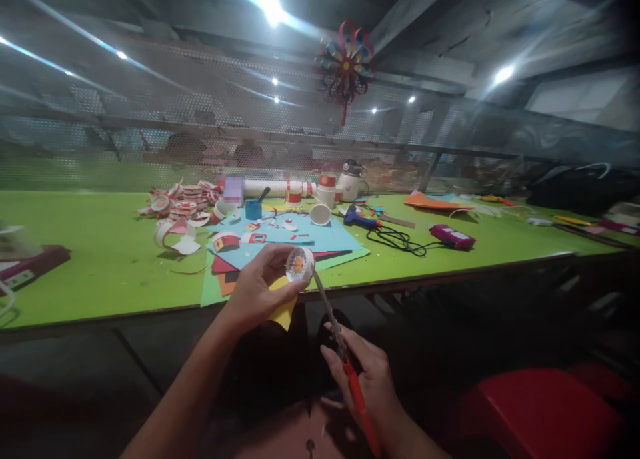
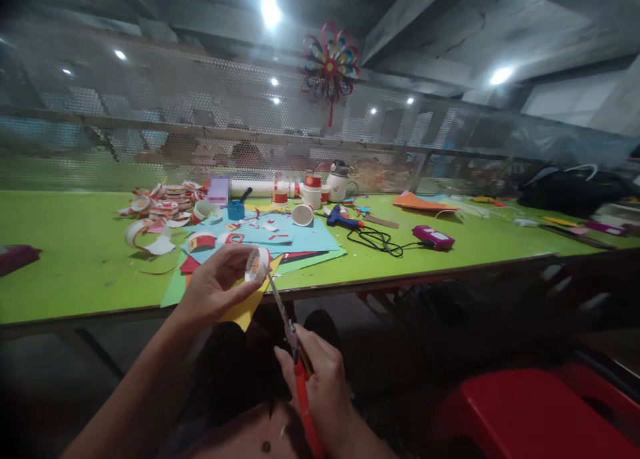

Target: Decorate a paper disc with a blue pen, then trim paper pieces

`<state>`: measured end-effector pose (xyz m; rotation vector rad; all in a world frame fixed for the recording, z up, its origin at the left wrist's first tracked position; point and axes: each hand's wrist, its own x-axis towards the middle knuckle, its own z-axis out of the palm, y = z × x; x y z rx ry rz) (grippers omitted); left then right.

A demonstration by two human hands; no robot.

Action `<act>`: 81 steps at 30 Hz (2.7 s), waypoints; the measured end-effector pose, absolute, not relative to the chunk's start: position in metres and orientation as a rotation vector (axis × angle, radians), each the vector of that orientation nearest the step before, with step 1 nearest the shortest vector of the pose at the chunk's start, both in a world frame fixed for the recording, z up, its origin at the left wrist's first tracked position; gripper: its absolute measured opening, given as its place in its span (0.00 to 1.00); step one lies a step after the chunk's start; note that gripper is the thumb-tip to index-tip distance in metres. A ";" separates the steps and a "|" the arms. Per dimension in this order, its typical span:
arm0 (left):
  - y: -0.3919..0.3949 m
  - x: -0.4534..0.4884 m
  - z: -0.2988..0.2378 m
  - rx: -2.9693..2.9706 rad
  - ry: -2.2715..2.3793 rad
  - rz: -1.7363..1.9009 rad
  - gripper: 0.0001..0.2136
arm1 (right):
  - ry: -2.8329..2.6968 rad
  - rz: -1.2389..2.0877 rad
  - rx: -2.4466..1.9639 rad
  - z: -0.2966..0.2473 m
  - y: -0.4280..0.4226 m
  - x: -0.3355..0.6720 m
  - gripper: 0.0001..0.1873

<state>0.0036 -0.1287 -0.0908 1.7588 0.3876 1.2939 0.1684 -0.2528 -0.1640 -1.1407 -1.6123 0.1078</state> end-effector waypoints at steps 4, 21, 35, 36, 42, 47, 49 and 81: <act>-0.129 0.002 -0.092 1.734 0.382 1.297 0.17 | -1.629 0.089 -1.130 -0.161 -0.254 0.168 0.11; -0.130 -0.001 -0.094 1.687 0.371 1.276 0.17 | -1.658 0.143 -1.182 -0.170 -0.253 0.175 0.13; -0.131 0.003 -0.094 1.714 0.381 1.303 0.16 | -1.656 0.152 -1.191 -0.167 -0.253 0.178 0.14; -0.131 0.003 -0.094 1.720 0.389 1.307 0.17 | -1.659 0.135 -1.189 -0.166 -0.253 0.177 0.14; -0.135 0.000 -0.092 1.743 0.445 1.312 0.17 | -1.674 0.094 -1.200 -0.161 -0.255 0.176 0.11; -0.135 -0.001 -0.093 1.719 0.454 1.307 0.16 | -1.674 0.093 -1.177 -0.163 -0.256 0.178 0.10; -0.134 -0.001 -0.093 1.693 0.456 1.288 0.16 | -1.678 0.109 -1.185 -0.163 -0.255 0.179 0.10; -0.120 -0.008 -0.083 1.340 0.268 0.926 0.24 | -1.513 0.963 -1.228 -0.116 -0.297 0.219 0.16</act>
